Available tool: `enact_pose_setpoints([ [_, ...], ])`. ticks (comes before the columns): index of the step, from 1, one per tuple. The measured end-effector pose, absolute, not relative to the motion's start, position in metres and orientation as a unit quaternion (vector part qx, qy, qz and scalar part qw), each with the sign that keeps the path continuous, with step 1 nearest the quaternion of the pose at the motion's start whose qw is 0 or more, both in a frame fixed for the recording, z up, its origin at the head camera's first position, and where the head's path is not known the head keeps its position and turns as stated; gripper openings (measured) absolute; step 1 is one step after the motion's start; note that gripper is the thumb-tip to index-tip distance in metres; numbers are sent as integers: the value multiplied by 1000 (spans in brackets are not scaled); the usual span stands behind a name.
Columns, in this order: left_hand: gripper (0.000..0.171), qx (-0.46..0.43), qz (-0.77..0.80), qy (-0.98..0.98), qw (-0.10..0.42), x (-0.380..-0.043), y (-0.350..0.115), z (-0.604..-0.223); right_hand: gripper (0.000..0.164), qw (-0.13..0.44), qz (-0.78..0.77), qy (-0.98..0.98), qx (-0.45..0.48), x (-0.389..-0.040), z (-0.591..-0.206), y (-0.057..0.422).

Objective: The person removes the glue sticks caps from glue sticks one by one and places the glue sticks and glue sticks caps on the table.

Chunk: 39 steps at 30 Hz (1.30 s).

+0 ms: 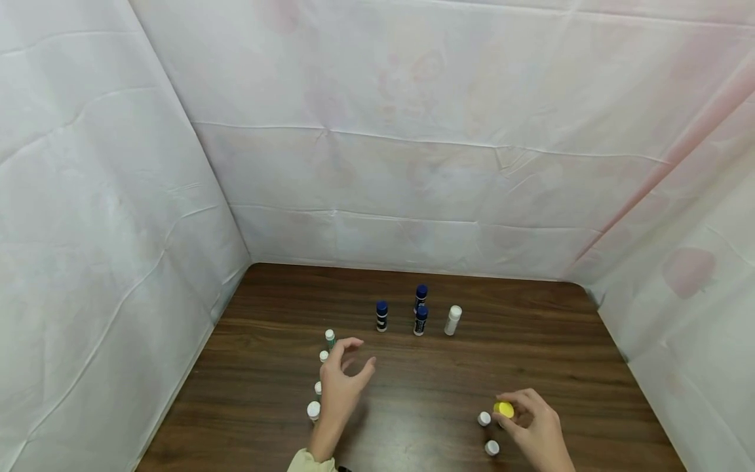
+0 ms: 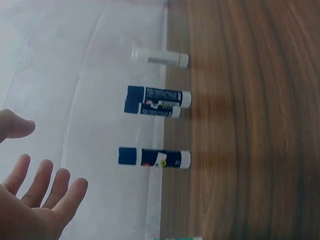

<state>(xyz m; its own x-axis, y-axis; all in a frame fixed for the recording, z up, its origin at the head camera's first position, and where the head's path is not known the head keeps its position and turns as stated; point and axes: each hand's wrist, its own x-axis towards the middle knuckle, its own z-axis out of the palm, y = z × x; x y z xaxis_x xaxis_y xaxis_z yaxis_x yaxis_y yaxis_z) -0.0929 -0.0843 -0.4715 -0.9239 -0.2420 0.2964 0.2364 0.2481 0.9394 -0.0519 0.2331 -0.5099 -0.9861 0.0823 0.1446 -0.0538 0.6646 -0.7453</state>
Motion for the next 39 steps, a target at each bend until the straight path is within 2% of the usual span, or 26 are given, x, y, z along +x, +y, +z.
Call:
enact_pose_setpoints([
  [3, 32, 3, -614, -766, 191, -93, -76, -459, 34, 89, 402, -911, -7, -50, -514, 236],
  [12, 31, 3, -635, -750, 183, -105, -59, -458, 33, 83, 383, -920, -20, -46, -521, 243],
  [30, 29, -2, -663, -728, 173, -133, -31, -490, 29, 54, 388, -919, -51, -32, -544, 255],
  [39, 29, 5, -666, -725, 174, -145, -21, -510, 29, 4, 387, -918, -92, -30, -548, 257],
])
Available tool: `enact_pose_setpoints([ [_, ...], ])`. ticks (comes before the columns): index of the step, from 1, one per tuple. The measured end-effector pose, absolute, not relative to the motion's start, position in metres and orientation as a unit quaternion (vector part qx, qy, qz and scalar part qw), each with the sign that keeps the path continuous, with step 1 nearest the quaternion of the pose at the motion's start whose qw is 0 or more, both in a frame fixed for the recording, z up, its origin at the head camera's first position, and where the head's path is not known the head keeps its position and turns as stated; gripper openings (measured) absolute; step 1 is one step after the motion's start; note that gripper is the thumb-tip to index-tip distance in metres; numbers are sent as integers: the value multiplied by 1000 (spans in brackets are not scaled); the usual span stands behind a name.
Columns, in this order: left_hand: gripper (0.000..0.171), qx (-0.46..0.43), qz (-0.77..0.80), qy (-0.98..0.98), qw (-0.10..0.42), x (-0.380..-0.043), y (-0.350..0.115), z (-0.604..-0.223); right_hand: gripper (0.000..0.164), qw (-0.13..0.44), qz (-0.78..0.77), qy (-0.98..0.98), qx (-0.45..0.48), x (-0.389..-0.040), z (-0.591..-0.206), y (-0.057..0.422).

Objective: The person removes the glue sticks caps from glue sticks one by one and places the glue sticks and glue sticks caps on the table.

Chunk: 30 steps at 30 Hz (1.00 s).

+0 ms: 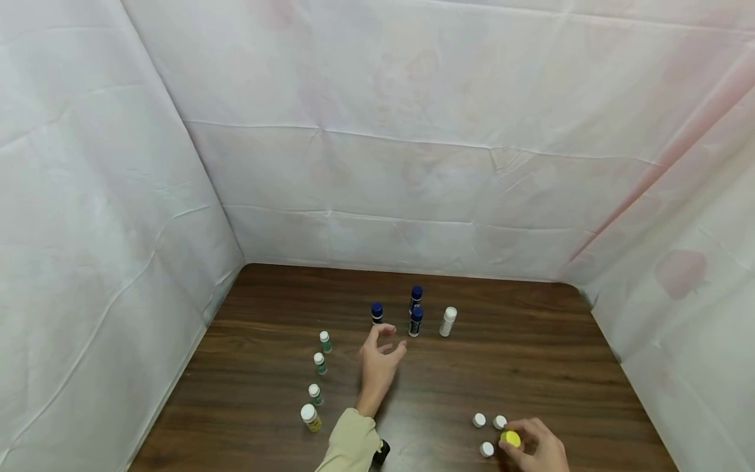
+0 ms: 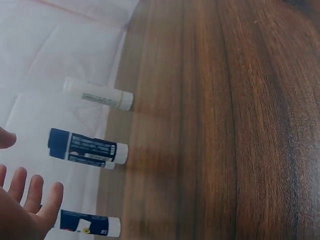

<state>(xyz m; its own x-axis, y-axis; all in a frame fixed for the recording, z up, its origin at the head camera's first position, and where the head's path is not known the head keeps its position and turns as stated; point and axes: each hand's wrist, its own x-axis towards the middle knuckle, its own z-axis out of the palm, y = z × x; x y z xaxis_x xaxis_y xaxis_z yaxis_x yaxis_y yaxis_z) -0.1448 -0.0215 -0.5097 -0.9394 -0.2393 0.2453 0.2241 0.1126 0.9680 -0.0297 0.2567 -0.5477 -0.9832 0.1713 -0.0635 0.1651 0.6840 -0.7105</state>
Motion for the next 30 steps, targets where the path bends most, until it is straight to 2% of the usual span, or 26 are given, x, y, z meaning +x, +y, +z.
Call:
enact_pose_setpoints([
  [7, 33, -28, -685, -706, 179, -159, -11, -524, 31, -32, 372, -921, -111, -28, -552, 260],
  [15, 35, -40, -676, -706, 207, -172, 2, -536, 28, -21, 362, -925, -114, -26, -561, 262],
  [21, 36, -36, -670, -709, 216, -190, 10, -568, 26, -38, 361, -922, -130, -24, -564, 264],
  [28, 37, -21, -666, -720, 193, -206, 11, -594, 29, 45, 370, -922, -105, -18, -576, 258],
  [30, 37, -14, -665, -723, 188, -208, 10, -595, 30, 53, 375, -920, -99, -18, -580, 256],
])
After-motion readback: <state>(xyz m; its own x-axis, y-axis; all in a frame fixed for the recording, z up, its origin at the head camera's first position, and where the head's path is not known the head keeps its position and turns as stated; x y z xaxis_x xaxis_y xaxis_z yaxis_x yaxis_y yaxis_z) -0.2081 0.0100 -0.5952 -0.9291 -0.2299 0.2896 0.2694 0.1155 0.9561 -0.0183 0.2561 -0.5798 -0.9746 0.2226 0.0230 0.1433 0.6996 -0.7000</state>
